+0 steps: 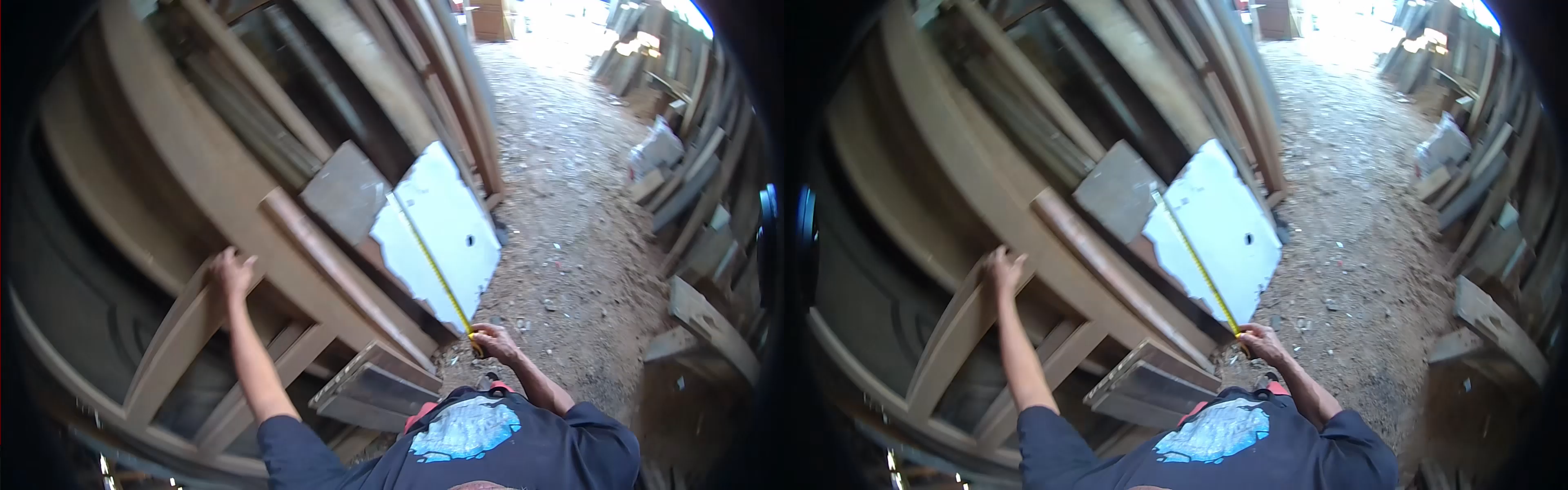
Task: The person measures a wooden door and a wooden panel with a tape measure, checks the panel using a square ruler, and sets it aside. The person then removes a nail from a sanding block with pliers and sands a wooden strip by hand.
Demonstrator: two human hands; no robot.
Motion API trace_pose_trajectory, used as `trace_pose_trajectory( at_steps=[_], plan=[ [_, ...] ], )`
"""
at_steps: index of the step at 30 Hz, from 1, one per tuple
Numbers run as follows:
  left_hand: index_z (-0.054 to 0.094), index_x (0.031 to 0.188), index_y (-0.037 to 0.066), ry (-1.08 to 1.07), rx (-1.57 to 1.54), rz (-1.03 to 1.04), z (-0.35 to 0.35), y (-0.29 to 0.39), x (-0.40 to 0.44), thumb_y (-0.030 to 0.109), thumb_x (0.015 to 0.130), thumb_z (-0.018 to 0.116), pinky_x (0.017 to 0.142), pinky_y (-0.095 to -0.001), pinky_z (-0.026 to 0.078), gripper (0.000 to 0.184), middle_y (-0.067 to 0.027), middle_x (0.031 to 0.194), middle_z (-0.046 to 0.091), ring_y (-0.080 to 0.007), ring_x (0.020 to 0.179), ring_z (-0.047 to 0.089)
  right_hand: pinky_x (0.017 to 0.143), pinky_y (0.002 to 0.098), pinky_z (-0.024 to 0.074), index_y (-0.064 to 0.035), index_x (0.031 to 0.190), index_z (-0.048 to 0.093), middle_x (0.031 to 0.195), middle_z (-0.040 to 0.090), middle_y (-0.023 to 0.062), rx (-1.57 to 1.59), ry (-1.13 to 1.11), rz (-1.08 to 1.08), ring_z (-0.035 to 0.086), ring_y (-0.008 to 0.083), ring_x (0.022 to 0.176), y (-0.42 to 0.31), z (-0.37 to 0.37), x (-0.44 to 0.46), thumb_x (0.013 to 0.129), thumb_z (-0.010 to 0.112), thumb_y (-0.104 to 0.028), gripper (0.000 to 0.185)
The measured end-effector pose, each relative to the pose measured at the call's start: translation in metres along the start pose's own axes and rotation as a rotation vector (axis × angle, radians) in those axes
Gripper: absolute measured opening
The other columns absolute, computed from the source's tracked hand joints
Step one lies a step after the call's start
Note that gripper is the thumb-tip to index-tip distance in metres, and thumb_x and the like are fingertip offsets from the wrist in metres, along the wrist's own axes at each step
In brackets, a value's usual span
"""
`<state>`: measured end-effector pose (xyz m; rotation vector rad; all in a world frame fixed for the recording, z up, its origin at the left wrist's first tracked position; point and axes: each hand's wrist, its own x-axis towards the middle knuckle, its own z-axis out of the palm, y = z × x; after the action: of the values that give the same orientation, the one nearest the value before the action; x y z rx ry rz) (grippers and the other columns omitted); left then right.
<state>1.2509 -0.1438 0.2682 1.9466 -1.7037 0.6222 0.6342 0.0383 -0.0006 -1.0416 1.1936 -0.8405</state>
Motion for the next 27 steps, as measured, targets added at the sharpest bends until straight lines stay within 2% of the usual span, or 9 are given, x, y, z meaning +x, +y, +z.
trace_pose_trajectory(
  at_steps=[5,9,12,20,22,23,24,25,27],
  plan=[
    [0.062,0.113,-0.001,-0.149,-0.217,-0.119,-0.004,-0.008,0.01,0.022,0.065,0.089,0.095,-0.0506,0.047,0.059,-0.0244,0.115,0.065,-0.0444,0.106,0.06,0.073,0.0265,0.0494,-0.0045,0.127,0.066,0.095,0.068,0.002,-0.036,0.04,0.012,0.059,0.0085,0.081,-0.019,-0.069,-0.012,0.097,0.065,-0.022,0.035],
    [0.054,0.131,-0.007,-0.182,-0.08,-0.254,-0.004,-0.008,0.014,0.022,0.066,0.092,0.104,-0.0483,0.044,0.081,-0.0298,0.128,0.058,-0.0448,0.121,0.055,0.068,0.0273,0.0522,-0.0054,0.128,0.065,0.094,0.068,0.0025,0.127,0.166,0.077,0.061,0.009,0.079,0.003,-0.11,-0.017,0.096,0.066,-0.022,0.036],
    [0.046,0.141,-0.005,-0.18,-0.035,-0.3,0.014,-0.03,0.011,0.024,0.07,0.091,0.114,-0.0477,0.035,0.089,-0.0313,0.142,0.048,-0.0445,0.134,0.044,0.063,0.0271,0.0519,-0.0042,0.128,0.065,0.09,0.068,0.0026,0.12,0.253,0.072,0.061,0.0087,0.074,0.016,-0.132,-0.022,0.096,0.066,-0.023,0.036],
    [0.051,0.128,-0.001,-0.085,0.15,-0.323,0.021,-0.023,0.0,0.014,0.073,0.085,0.112,-0.0532,0.031,0.066,-0.0275,0.126,0.055,-0.0475,0.125,0.046,0.061,0.0264,0.0502,-0.002,0.127,0.064,0.087,0.067,0.0019,0.207,0.38,0.091,0.059,0.0082,0.071,0.014,-0.227,0.032,0.095,0.067,-0.022,0.037],
    [0.048,0.133,-0.001,-0.076,0.195,-0.338,0.023,-0.038,-0.003,0.014,0.073,0.086,0.115,-0.0522,0.029,0.072,-0.0288,0.133,0.052,-0.0476,0.13,0.044,0.059,0.026,0.0497,-0.0016,0.127,0.064,0.086,0.067,0.0022,0.227,0.406,0.083,0.06,0.0085,0.07,0.002,-0.251,0.063,0.095,0.068,-0.022,0.038],
    [0.045,0.14,0.0,-0.222,0.096,-0.448,0.008,-0.027,0.004,0.014,0.073,0.086,0.119,-0.0508,0.027,0.08,-0.0283,0.14,0.049,-0.0472,0.135,0.042,0.059,0.0261,0.0497,-0.0013,0.127,0.064,0.086,0.068,0.0024,0.238,0.4,0.079,0.06,0.0088,0.069,-0.004,-0.266,0.08,0.095,0.069,-0.022,0.039],
    [0.042,0.146,0.003,-0.219,0.125,-0.526,0.003,-0.013,0.004,0.011,0.071,0.087,0.119,-0.0498,0.027,0.088,-0.0273,0.145,0.046,-0.046,0.137,0.04,0.059,0.0262,0.0497,-0.0013,0.127,0.065,0.087,0.068,0.0027,0.21,0.385,0.089,0.06,0.0091,0.069,-0.01,-0.285,0.098,0.094,0.069,-0.022,0.039],
    [0.05,0.142,0.003,-0.235,0.238,-0.489,-0.001,-0.011,0.005,0.019,0.075,0.085,0.114,-0.0493,0.036,0.077,-0.0238,0.14,0.053,-0.043,0.131,0.049,0.058,0.0263,0.0496,-0.0013,0.126,0.065,0.087,0.068,0.0031,0.189,0.366,0.108,0.06,0.0094,0.068,-0.015,-0.297,0.115,0.093,0.07,-0.022,0.039],
    [0.053,0.139,0.003,-0.226,0.273,-0.519,-0.016,-0.018,-0.014,0.024,0.073,0.086,0.107,-0.0492,0.042,0.076,-0.0227,0.131,0.059,-0.0413,0.121,0.055,0.059,0.0266,0.05,-0.0012,0.124,0.066,0.088,0.069,0.0034,0.231,0.417,0.151,0.061,0.0091,0.071,-0.035,-0.314,0.144,0.092,0.07,-0.021,0.038]
  ],
)
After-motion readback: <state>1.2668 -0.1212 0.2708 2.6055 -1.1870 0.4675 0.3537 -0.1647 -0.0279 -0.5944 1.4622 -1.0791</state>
